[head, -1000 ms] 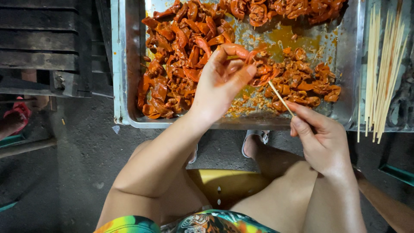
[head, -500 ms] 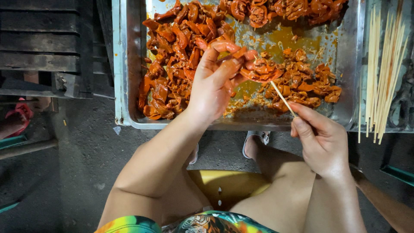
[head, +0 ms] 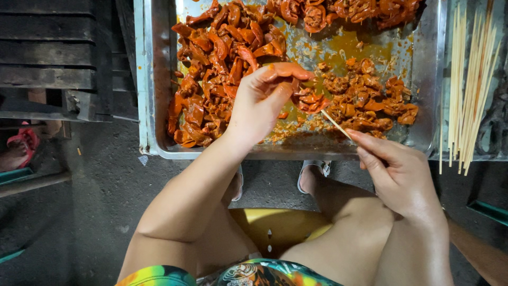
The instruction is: The person threads marinated pieces of animal meat onto wooden skewers by hand, picking each piece from a metal tray and sliding it onto the skewer.
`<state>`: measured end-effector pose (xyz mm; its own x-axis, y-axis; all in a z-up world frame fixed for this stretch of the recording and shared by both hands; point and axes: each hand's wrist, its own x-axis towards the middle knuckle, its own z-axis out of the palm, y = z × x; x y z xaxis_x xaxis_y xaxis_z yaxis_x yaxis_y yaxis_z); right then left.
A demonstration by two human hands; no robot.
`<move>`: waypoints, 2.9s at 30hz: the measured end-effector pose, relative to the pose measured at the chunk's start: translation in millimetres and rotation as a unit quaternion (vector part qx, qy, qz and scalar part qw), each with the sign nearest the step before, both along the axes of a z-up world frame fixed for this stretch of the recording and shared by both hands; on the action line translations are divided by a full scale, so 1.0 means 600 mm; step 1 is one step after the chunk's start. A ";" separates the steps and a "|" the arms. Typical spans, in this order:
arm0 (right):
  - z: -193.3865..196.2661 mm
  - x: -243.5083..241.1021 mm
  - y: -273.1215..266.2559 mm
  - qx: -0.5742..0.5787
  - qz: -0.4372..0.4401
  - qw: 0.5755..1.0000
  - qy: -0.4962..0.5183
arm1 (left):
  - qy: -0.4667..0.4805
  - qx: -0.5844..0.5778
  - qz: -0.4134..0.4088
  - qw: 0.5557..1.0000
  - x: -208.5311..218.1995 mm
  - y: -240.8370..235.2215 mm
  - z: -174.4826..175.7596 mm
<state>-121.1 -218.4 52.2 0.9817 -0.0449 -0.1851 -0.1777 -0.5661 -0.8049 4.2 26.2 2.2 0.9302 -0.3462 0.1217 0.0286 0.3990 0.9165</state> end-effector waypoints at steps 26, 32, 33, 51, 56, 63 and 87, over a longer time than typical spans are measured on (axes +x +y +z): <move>-0.002 0.002 0.017 -0.054 -0.024 0.996 0.067 | -0.351 0.442 0.017 0.825 -0.034 0.001 0.050; -0.038 0.004 0.036 -0.042 -0.030 0.999 0.007 | -0.350 0.425 -0.054 0.833 -0.067 -0.035 0.033; -0.041 0.003 0.036 -0.034 -0.029 0.999 -0.008 | -0.329 0.434 -0.073 0.836 -0.073 -0.041 0.032; -0.070 0.001 -0.014 0.081 -0.070 0.992 -0.064 | -0.156 0.654 0.182 0.718 0.059 0.228 0.017; -0.064 0.003 -0.002 0.038 -0.071 0.996 -0.034 | -0.089 0.748 0.049 0.656 0.092 0.208 -0.020; -0.054 0.004 -0.001 0.024 -0.057 0.998 -0.033 | -0.036 0.733 0.035 0.678 0.083 0.205 0.022; -0.041 0.003 0.012 0.047 -0.050 0.997 -0.020 | -0.053 0.819 0.040 0.570 0.027 0.232 0.015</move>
<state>-119.5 -211.1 27.7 0.9796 -0.1278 -0.1548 -0.1972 -0.4694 -0.8607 20.2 165.5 11.4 0.9684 -0.0324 -0.2471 -0.0191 -0.9982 0.0561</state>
